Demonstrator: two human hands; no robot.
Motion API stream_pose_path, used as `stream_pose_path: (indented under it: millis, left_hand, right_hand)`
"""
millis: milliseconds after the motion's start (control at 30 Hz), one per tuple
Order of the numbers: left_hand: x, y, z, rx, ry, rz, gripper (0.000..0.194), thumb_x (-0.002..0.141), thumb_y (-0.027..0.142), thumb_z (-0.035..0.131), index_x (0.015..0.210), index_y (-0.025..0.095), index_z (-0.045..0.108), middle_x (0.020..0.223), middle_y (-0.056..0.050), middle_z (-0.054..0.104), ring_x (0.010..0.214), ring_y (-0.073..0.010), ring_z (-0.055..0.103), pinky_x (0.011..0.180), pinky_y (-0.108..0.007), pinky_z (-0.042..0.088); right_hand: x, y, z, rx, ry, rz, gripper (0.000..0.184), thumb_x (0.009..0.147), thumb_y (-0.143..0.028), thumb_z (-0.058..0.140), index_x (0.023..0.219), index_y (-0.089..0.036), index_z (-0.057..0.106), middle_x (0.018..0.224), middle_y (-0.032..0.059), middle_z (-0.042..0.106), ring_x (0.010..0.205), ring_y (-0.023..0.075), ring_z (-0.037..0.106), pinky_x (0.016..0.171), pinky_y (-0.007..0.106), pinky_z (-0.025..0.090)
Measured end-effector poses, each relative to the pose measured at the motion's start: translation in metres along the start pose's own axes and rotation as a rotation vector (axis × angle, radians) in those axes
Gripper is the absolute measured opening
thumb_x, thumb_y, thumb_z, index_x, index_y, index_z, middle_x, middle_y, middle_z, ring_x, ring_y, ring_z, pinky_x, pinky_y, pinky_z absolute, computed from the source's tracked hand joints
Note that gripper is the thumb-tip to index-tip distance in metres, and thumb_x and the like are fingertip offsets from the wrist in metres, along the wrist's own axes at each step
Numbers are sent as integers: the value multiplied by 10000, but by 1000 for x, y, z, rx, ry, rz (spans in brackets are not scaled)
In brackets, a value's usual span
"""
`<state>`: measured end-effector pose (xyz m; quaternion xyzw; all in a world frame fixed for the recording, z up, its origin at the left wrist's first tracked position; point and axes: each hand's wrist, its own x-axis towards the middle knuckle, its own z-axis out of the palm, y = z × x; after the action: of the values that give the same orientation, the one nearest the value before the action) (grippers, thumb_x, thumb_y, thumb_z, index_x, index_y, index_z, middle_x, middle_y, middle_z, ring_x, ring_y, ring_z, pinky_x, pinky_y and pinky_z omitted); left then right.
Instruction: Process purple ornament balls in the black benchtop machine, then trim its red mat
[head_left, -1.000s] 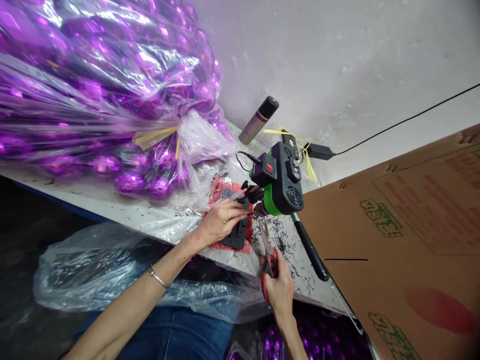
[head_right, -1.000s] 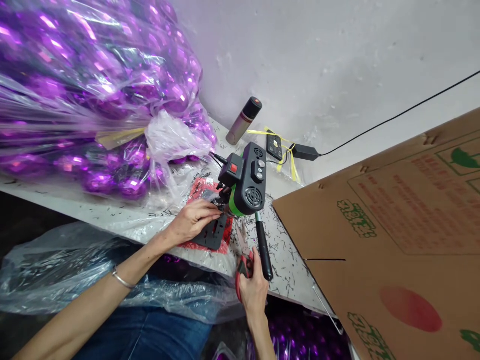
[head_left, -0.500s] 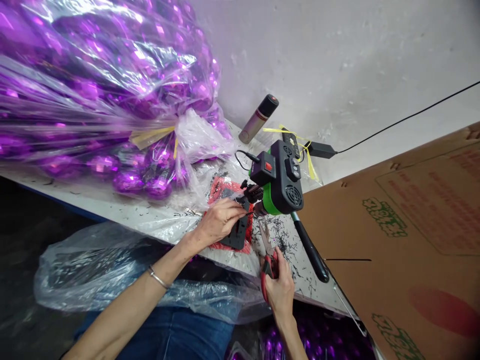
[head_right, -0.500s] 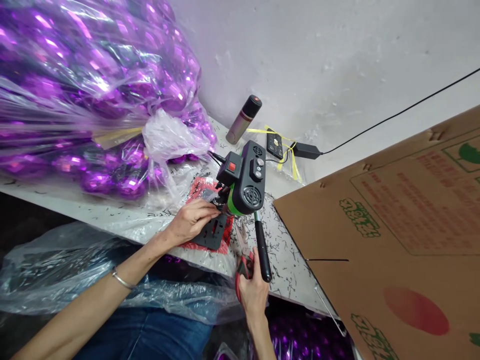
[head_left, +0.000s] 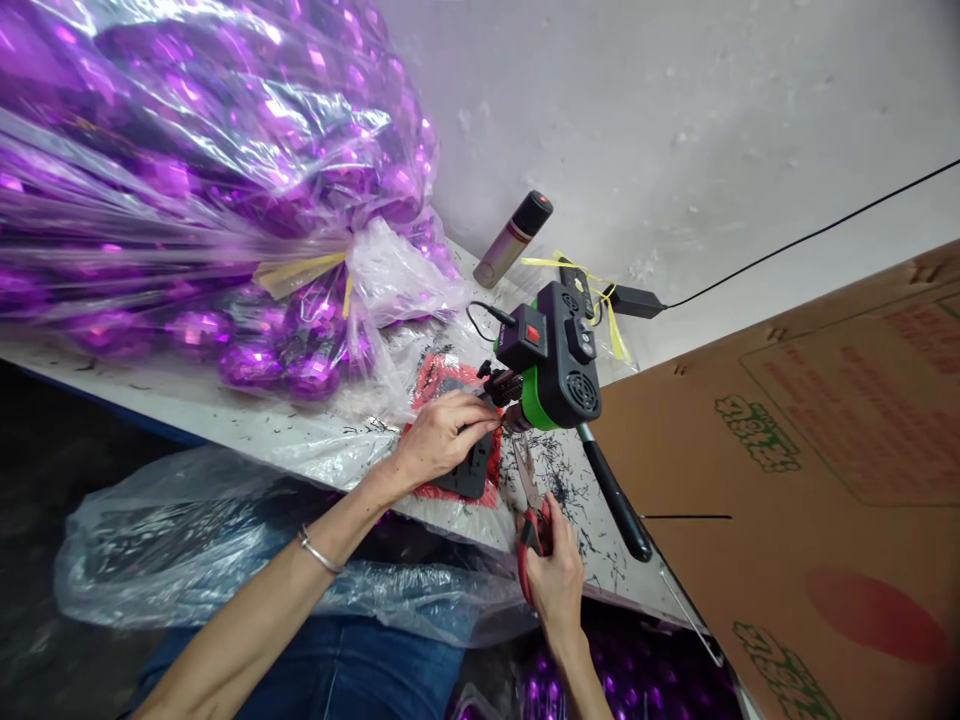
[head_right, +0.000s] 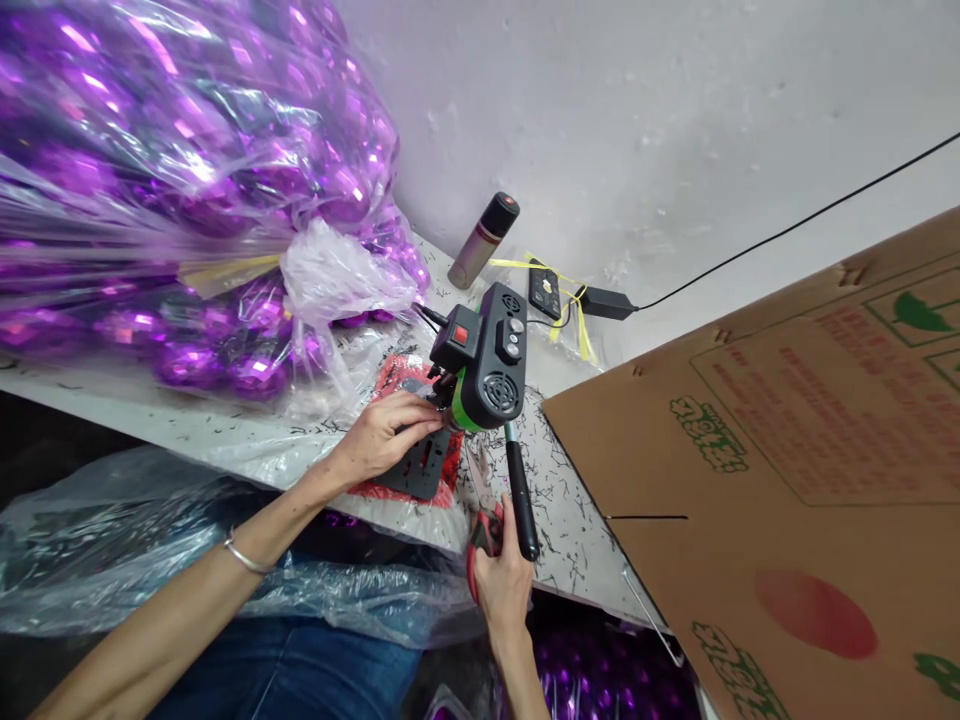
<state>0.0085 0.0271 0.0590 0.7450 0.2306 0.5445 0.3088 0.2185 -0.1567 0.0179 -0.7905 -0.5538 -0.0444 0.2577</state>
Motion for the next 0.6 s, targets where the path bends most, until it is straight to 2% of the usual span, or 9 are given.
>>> stream_pose_path:
  millis: [200, 300, 467, 600]
  left_hand:
    - [9, -10, -5, -51, -129, 53, 245, 1008, 250, 526, 924, 181, 745, 917, -65, 767, 884, -184, 703, 841, -342, 577]
    - [5, -9, -2, -9, -90, 78, 258, 1025, 260, 498, 944, 173, 727, 922, -77, 756, 896, -193, 694, 833, -345, 573]
    - [-3, -6, 9, 58, 43, 128, 233, 1034, 217, 474, 964, 163, 689, 936, -85, 740, 882, -193, 677, 818, -343, 560]
    - [-3, -6, 11, 76, 49, 144, 234, 1043, 220, 457, 954, 162, 665, 911, -79, 728, 861, -189, 672, 788, -331, 551]
  right_hand:
    - [0, 5, 2, 25, 1, 16, 553, 934, -448, 497, 1390, -146, 576, 1188, 160, 727, 978, 267, 730, 804, 361, 593]
    - [-1, 7, 2, 15, -9, 18, 566, 928, -444, 502, 1404, -146, 565, 1199, 162, 723, 963, 272, 731, 814, 375, 593]
    - [0, 5, 2, 21, 7, -9, 531, 932, -404, 489, 1382, -137, 582, 1212, 172, 718, 1026, 276, 717, 840, 371, 587]
    - [2, 3, 0, 1, 5, 13, 554, 933, -464, 503, 1364, -129, 597, 1202, 177, 723, 1069, 291, 708, 860, 370, 581]
